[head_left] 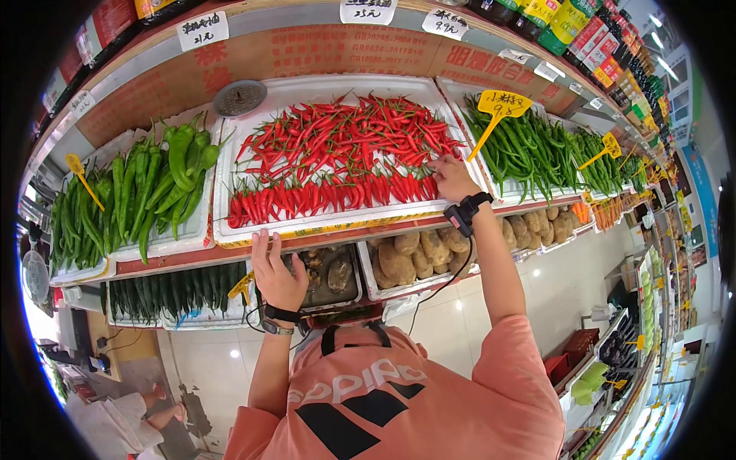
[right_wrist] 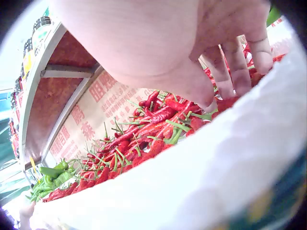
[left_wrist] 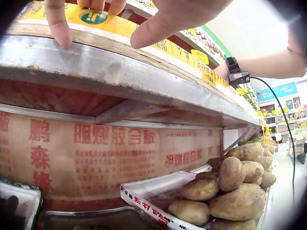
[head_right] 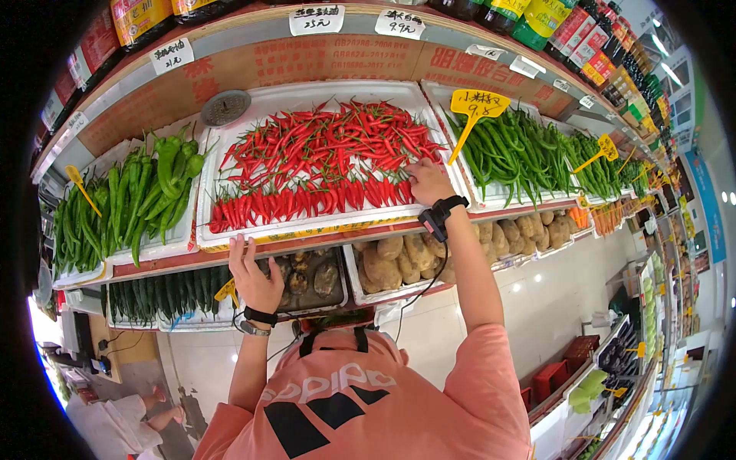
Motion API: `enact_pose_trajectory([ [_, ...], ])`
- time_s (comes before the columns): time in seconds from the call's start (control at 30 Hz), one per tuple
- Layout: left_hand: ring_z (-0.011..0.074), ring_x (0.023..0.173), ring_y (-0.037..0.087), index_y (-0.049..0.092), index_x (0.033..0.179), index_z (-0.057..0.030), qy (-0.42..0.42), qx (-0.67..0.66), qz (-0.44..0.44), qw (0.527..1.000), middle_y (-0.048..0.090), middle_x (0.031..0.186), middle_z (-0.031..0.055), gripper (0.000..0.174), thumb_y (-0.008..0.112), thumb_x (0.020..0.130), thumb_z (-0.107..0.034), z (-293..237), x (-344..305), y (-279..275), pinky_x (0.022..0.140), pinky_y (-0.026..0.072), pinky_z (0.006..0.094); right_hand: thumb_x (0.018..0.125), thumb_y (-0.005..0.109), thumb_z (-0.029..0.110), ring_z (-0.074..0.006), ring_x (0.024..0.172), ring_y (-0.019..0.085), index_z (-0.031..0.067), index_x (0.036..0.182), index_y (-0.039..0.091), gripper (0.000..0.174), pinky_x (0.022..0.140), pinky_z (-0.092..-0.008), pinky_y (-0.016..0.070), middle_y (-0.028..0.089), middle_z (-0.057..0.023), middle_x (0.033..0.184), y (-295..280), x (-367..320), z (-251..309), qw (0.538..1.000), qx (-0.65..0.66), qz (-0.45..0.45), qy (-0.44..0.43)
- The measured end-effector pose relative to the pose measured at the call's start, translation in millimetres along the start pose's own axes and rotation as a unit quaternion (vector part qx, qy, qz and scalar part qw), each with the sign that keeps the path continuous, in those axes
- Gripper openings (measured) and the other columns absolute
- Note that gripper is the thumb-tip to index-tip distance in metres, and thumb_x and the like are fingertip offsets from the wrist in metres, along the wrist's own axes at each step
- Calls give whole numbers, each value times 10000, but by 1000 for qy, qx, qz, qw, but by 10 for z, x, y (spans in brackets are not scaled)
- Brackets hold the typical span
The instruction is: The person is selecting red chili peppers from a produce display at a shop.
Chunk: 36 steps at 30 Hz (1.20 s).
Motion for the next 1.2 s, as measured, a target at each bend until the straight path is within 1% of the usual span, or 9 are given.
enact_pose_trajectory([
  [0.07, 466, 1482, 450, 549, 1464, 19, -1, -6, 3, 1000, 493, 1570, 228, 606, 719, 887, -46, 2, -3, 0, 1190, 418, 560, 963, 621, 134, -397, 1255, 598, 93, 1272, 754, 338, 1087, -495, 476, 642, -169, 1310, 63, 15, -48, 999, -41, -23, -1],
  [0.17, 472, 1492, 428, 534, 1470, 20, -3, -17, 9, 1000, 477, 1587, 230, 612, 716, 888, -31, 12, -4, -1, 1191, 402, 569, 947, 639, 131, -405, 1248, 583, 49, 1176, 785, 284, 1105, -496, 454, 678, -172, 1245, 92, 23, -86, 998, -4, -56, 12],
  [0.37, 480, 1480, 440, 538, 1464, 23, 0, -16, 9, 1000, 483, 1582, 230, 601, 710, 892, -40, 22, -7, -6, 1184, 411, 570, 916, 705, 102, -392, 1175, 624, 39, 1116, 804, 232, 1048, -471, 492, 720, -172, 1165, -83, -131, 45, 992, -26, -118, 33],
  [0.4, 480, 1480, 440, 538, 1464, 23, 0, -16, 9, 1000, 483, 1582, 229, 601, 711, 892, -40, 23, -8, -3, 1184, 411, 569, 911, 722, 126, -383, 1103, 656, 30, 1089, 804, 219, 1008, -466, 519, 729, -166, 1133, -95, -173, 24, 988, -32, -149, 1],
  [0.5, 478, 1482, 439, 538, 1465, 23, 1, -16, 9, 1000, 485, 1581, 226, 602, 711, 892, -42, 27, -10, -2, 1184, 410, 567, 896, 700, 99, -401, 1125, 626, 7, 1077, 791, 223, 1008, -481, 515, 702, -170, 1173, -266, -376, 129, 994, -12, -105, 9],
  [0.63, 475, 1488, 433, 538, 1464, 24, 3, -12, 8, 1000, 485, 1580, 224, 604, 715, 890, -41, 23, -7, -3, 1188, 407, 563, 901, 680, 118, -392, 1056, 662, 6, 1058, 794, 224, 961, -470, 531, 727, -179, 1073, -408, -609, 157, 997, 37, -67, 7],
  [0.77, 472, 1467, 471, 556, 1461, 9, 2, 2, -2, 1000, 508, 1555, 229, 606, 721, 881, -53, 11, 1, 14, 1181, 435, 559, 898, 689, 129, -351, 899, 709, 5, 963, 767, 160, 832, -441, 566, 747, -154, 955, -436, -673, 195, 991, 114, -59, 41],
  [1.07, 467, 1499, 419, 523, 1481, 15, 1, -1, 10, 1000, 477, 1587, 226, 634, 728, 883, -37, 26, -17, 27, 1204, 389, 568, 929, 667, 40, -309, 909, 756, 5, 1153, 717, 232, 828, -413, 589, 771, -153, 946, -277, -578, 156, 981, 151, -105, 53],
  [1.2, 476, 1480, 447, 543, 1467, 14, -4, 2, 7, 1000, 493, 1570, 230, 613, 723, 884, -44, -3, 4, 8, 1188, 415, 569, 918, 671, 25, -325, 919, 751, 20, 1150, 725, 238, 835, -416, 589, 767, -159, 984, -319, -558, 190, 981, 147, -111, 62],
])
Point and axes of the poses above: each hand's wrist, its own x-axis towards the middle knuckle, its own y-axis out of the palm, z = x × y, the point moved 1 cm from there along x, towards the middle knuckle
